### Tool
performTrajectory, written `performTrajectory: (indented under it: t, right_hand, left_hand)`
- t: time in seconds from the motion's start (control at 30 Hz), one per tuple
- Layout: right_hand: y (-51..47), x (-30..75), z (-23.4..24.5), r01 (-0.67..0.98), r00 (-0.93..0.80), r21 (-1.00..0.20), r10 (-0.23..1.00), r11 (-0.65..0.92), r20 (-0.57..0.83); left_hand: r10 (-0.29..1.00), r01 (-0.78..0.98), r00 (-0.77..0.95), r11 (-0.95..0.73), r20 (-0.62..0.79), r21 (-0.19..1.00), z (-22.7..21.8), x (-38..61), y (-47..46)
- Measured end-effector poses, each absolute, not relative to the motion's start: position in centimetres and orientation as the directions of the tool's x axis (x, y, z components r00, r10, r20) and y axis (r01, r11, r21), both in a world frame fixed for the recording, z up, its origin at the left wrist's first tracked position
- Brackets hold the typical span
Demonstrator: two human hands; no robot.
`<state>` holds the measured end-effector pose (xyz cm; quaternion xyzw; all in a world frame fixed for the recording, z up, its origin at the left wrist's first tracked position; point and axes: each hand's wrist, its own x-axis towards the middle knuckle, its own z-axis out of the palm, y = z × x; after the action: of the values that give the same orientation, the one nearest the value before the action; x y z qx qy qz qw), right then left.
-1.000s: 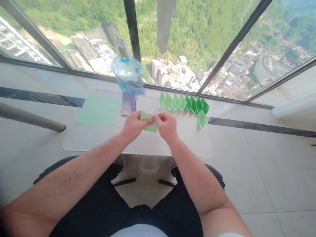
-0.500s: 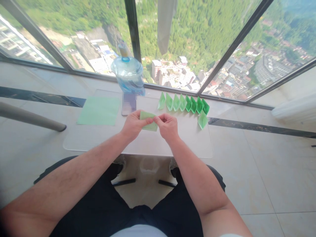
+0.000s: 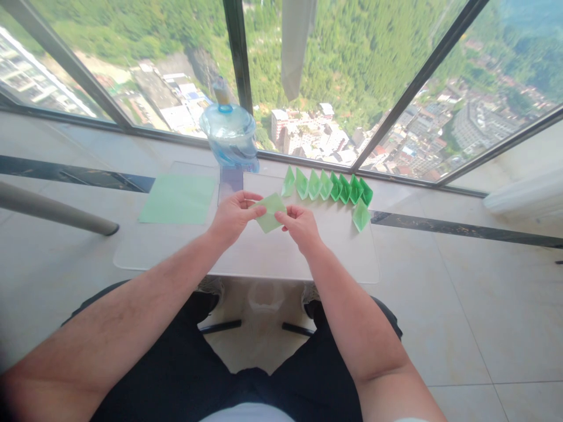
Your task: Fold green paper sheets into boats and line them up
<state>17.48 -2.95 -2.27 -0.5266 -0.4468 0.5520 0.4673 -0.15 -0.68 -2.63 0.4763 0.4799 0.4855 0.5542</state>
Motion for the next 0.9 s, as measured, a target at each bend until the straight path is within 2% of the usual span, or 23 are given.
performTrajectory:
  t: [0.1, 0.17, 0.23, 0.33, 0.47, 0.53, 0.63, 0.9]
  right_hand:
    - [-3.0, 17.4, -2.3, 0.020, -0.001, -0.988, 0.988, -0.153, -0.153]
    - [-3.0, 17.2, -2.4, 0.016, 0.088, -0.992, 0.988, -0.125, -0.124]
    - [-2.9, 17.2, -2.6, -0.039, 0.186, -0.993, 0.976, -0.108, -0.113]
    - [-2.6, 17.3, -2.8, -0.083, 0.191, -0.990, 0.973, -0.117, -0.131]
    - [-2.2, 18.2, -3.1, -0.007, 0.107, -1.000, 0.994, -0.026, -0.026]
    - [-2.0, 18.7, -3.2, 0.032, 0.078, -0.999, 0.997, 0.011, 0.013]
    - [-1.9, 19.0, -3.2, 0.053, 0.073, -0.998, 0.997, 0.017, 0.021]
    - [-2.1, 19.3, -2.3, 0.045, -0.045, -0.994, 0.994, -0.099, -0.101]
  left_hand:
    - [0.993, 0.054, 0.116, 0.021, -0.027, 0.998, -2.4, -0.5, -0.4]
    - [0.992, 0.021, 0.116, 0.038, -0.040, 0.999, -2.3, -0.4, -0.6]
    - [0.985, -0.067, 0.135, 0.121, -0.111, 0.990, -2.3, -0.2, -0.9]
    - [0.961, -0.066, 0.203, 0.206, -0.189, 0.976, -2.4, 0.0, -1.2]
    - [0.980, 0.160, 0.197, 0.011, -0.043, 0.987, -2.8, -0.4, -0.9]
    - [0.978, 0.221, 0.206, -0.072, 0.026, 0.973, -2.9, -0.7, -0.6]
    - [0.983, 0.211, 0.170, -0.110, 0.074, 0.971, -3.0, -0.8, -0.5]
    - [0.993, 0.115, 0.019, -0.115, 0.114, 0.987, -2.9, -0.3, -0.6]
